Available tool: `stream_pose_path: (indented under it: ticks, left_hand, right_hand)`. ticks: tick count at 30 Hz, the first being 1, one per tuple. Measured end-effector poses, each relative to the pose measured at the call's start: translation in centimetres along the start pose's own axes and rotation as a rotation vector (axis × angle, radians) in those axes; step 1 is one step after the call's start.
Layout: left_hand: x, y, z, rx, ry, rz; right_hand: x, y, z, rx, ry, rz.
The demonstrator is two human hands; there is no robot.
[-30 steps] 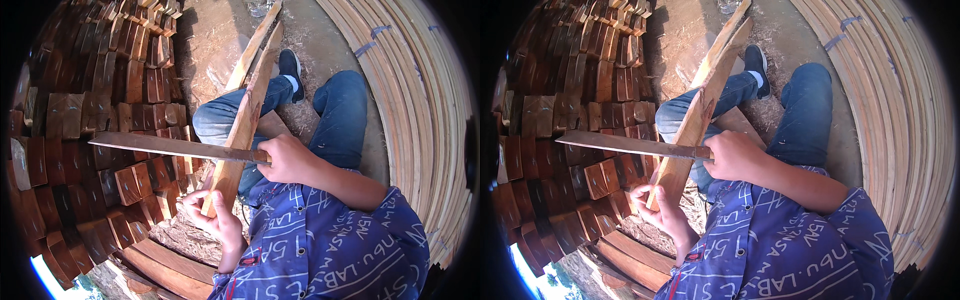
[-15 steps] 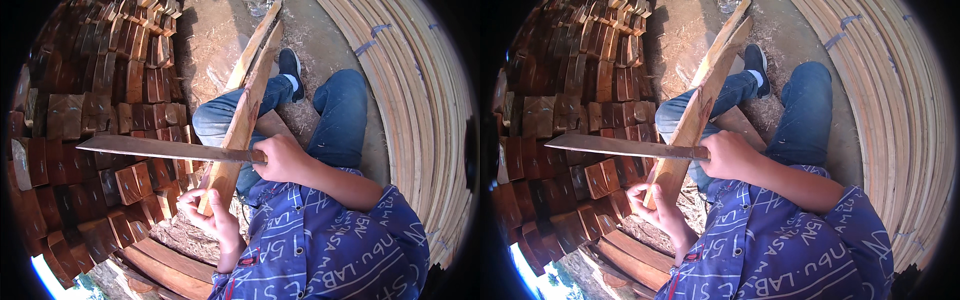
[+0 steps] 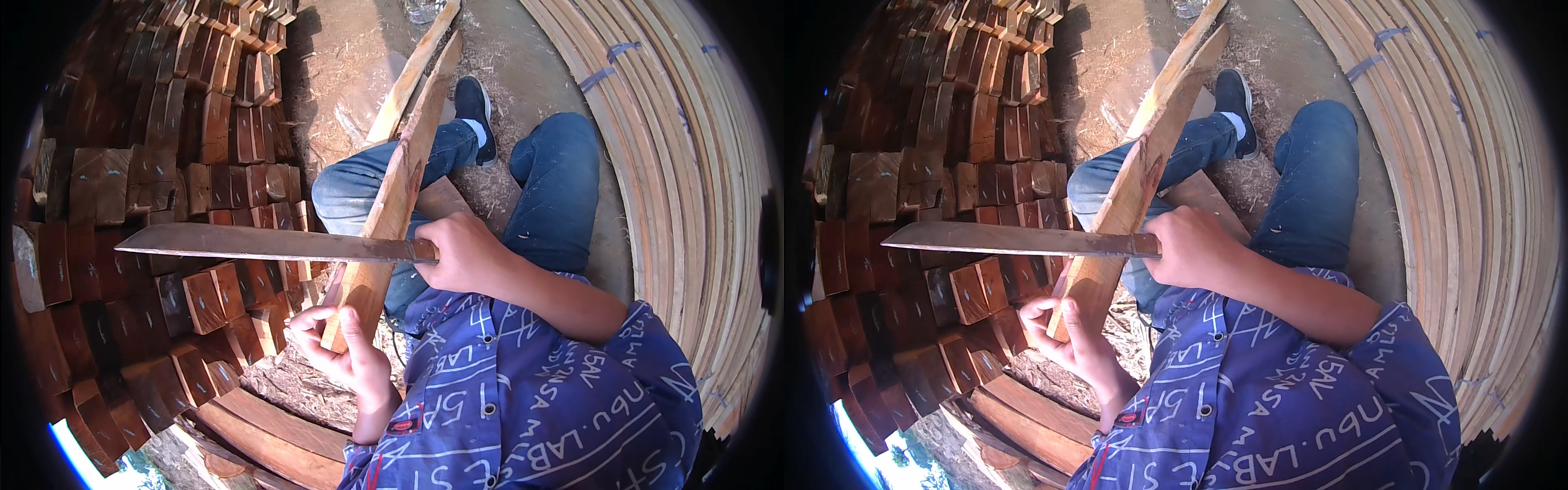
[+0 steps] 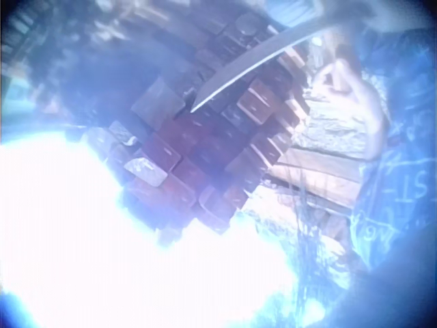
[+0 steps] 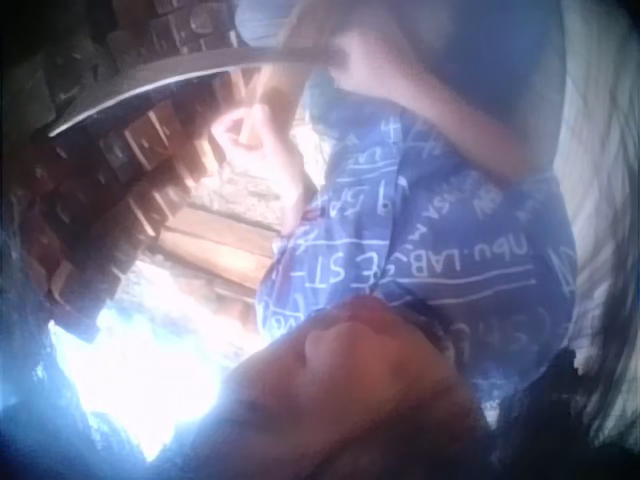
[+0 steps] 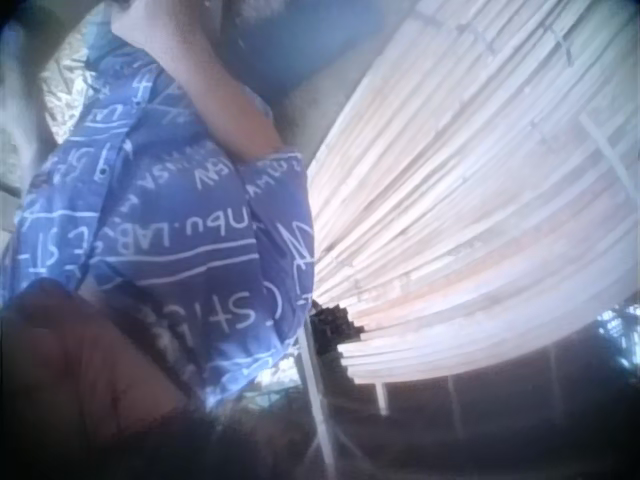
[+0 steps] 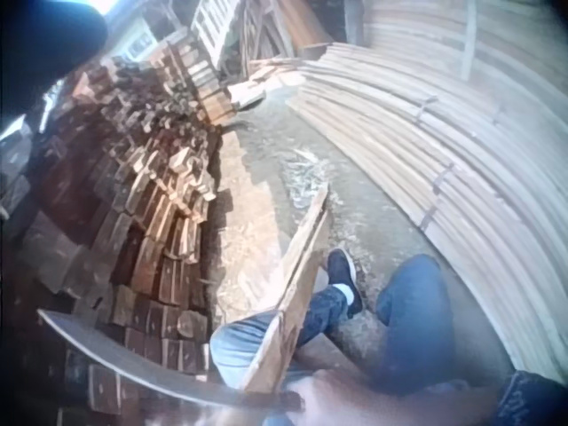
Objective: The person sits on the ground and uses a large knife to shave and shape a long wooden stick. They hold the stick with one hand and repeatedly scrape the blade along its length to remove thin layers of wood.
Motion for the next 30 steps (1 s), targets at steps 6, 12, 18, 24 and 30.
stream_pose_path:
  ticks: [6,12,18,24,30]
  left_hand:
    - [0.0,0.1,0.1,0.02,0.03,0.04]
    - [-0.5,0.0,-0.3,-0.011,0.017,0.04]
    - [-0.1,-0.3,-1.1,0.169,0.116,0.145]
    - [-0.5,-0.2,-0.7,0.166,0.136,0.119]
    - [-0.7,-0.2,-1.7,0.169,0.194,0.137]
  right_hand:
    - [-0.6,-0.3,-3.3,0.054,-0.128,-0.041]
    - [-0.5,0.4,0.9,-0.039,-0.077,0.083]
    - [-0.9,0.7,-2.9,0.028,-0.142,-0.075]
    - [0.0,1.0,1.3,0.088,-0.061,0.008]
    - [-1.1,2.1,-5.4,0.333,-0.145,-0.123]
Point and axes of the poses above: each hand's wrist, its own x-axis away from the middle knuckle, its own y-axis out of the back of the hand, z = x × y, the point moved 2 cm from there along -x, towards the middle knuckle, and after that the axes turned 15 degrees about -z, right-handed, at the moved point
